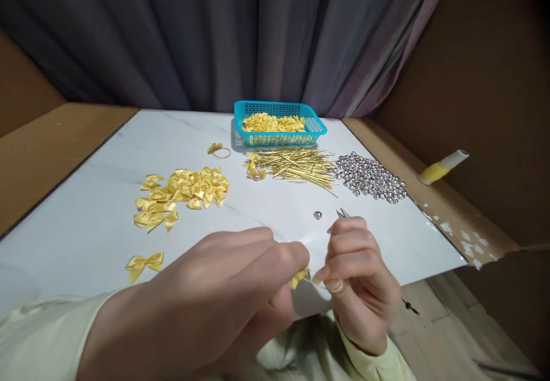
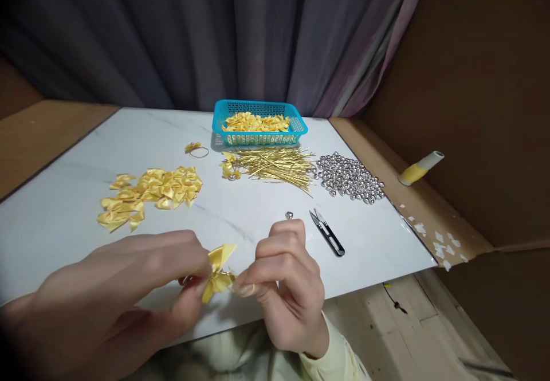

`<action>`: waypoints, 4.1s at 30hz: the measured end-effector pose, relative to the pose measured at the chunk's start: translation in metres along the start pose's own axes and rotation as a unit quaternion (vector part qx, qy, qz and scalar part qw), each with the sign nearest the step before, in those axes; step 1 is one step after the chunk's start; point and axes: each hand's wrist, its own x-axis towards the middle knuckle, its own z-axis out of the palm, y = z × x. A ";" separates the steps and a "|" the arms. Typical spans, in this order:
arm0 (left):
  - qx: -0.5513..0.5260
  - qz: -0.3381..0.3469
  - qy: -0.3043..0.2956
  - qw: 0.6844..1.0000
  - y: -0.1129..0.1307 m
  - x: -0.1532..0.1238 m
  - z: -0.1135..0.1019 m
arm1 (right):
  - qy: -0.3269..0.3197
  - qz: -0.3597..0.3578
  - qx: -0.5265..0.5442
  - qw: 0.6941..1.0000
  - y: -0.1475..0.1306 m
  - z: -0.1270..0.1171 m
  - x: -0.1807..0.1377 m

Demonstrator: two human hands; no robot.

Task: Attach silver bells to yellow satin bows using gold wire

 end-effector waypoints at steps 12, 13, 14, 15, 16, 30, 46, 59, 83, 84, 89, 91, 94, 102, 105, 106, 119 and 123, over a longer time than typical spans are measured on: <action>-0.020 0.047 0.011 0.999 -0.002 0.004 -0.002 | 0.009 -0.120 -0.061 0.991 0.001 -0.004 0.005; -0.019 0.049 0.012 0.999 -0.002 0.004 -0.002 | 0.007 -0.123 -0.064 0.990 0.001 -0.005 0.005; -0.015 0.049 0.011 0.999 -0.002 0.004 -0.002 | 0.006 -0.125 -0.067 0.990 0.000 -0.005 0.005; -0.009 0.050 0.007 0.999 -0.002 0.004 -0.002 | 0.007 -0.129 -0.068 0.989 0.000 -0.005 0.005; -0.004 0.051 0.008 0.999 -0.002 0.004 -0.002 | 0.008 -0.132 -0.070 0.989 0.000 -0.005 0.005; 0.015 0.052 0.033 0.998 -0.001 0.002 -0.001 | 0.016 -0.124 -0.095 0.988 -0.003 -0.002 0.002; -0.011 0.046 0.057 0.997 -0.002 0.006 -0.003 | -0.092 0.047 0.080 0.991 -0.013 -0.008 0.005; 0.019 0.018 0.050 0.998 0.005 0.008 0.002 | -0.142 0.073 0.125 0.979 -0.010 -0.013 0.012; 0.029 0.051 -0.018 0.998 -0.004 0.014 -0.004 | -0.014 0.172 0.075 0.982 -0.016 -0.032 0.004; 0.025 0.052 -0.014 0.998 -0.004 0.013 -0.003 | -0.006 0.160 0.063 0.985 -0.017 -0.031 0.004; 0.018 0.030 -0.029 0.999 -0.008 0.008 0.000 | 0.015 0.094 -0.002 0.995 -0.019 -0.027 0.007; 0.007 0.043 -0.014 0.999 -0.009 0.008 0.001 | 0.022 0.066 -0.029 0.997 -0.018 -0.027 0.009; 0.003 0.057 0.016 0.998 -0.009 0.009 0.001 | 0.015 0.027 -0.061 0.998 -0.015 -0.030 0.009; -0.042 -0.010 0.036 0.998 -0.003 0.013 0.004 | -0.094 -0.027 -0.104 0.990 -0.009 -0.046 0.013; -0.057 -0.043 0.028 0.997 -0.002 0.014 0.005 | -0.105 -0.012 -0.110 0.988 -0.011 -0.047 0.016; -0.058 -0.058 0.018 0.996 -0.002 0.015 0.005 | -0.106 -0.003 -0.113 0.988 -0.012 -0.047 0.017; -0.043 -0.084 -0.009 0.995 -0.004 0.014 0.003 | -0.263 0.116 -0.125 0.950 -0.020 -0.048 0.027; -0.063 -0.086 -0.012 0.994 -0.002 0.014 0.005 | -0.219 0.144 -0.080 0.962 -0.031 -0.040 0.026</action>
